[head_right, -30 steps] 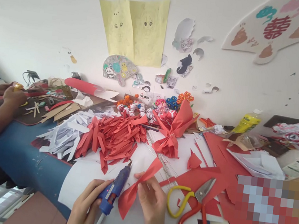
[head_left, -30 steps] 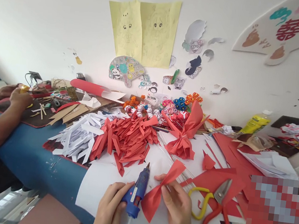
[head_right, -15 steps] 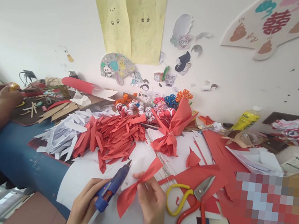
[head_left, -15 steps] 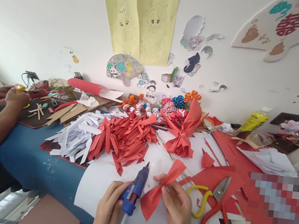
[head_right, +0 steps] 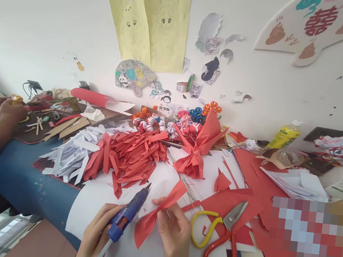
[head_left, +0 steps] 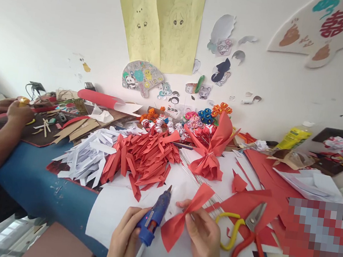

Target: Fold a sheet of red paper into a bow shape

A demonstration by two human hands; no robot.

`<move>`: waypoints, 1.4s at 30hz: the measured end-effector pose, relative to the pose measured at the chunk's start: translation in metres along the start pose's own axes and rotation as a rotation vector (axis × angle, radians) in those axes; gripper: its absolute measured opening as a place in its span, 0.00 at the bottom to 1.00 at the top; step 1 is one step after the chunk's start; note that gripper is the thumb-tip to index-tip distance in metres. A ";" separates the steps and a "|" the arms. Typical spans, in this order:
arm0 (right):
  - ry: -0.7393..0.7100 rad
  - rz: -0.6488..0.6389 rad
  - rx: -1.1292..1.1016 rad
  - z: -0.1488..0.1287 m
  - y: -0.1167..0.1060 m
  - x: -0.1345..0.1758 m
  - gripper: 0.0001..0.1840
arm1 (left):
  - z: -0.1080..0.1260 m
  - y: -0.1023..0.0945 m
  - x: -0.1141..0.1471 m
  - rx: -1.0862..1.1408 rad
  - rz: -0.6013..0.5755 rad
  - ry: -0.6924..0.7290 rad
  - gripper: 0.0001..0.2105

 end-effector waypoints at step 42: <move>-0.142 -0.025 0.144 -0.007 0.005 0.005 0.12 | -0.004 0.000 -0.002 0.035 0.011 -0.041 0.18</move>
Point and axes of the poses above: each hand's wrist, its own x-axis away from the middle knuckle, its own y-axis out of the palm, z = x × y, the point moved 10 cm from there along -x, towards the middle knuckle, and after that the axes turned 6 degrees about -y, right-handed, at the moved point
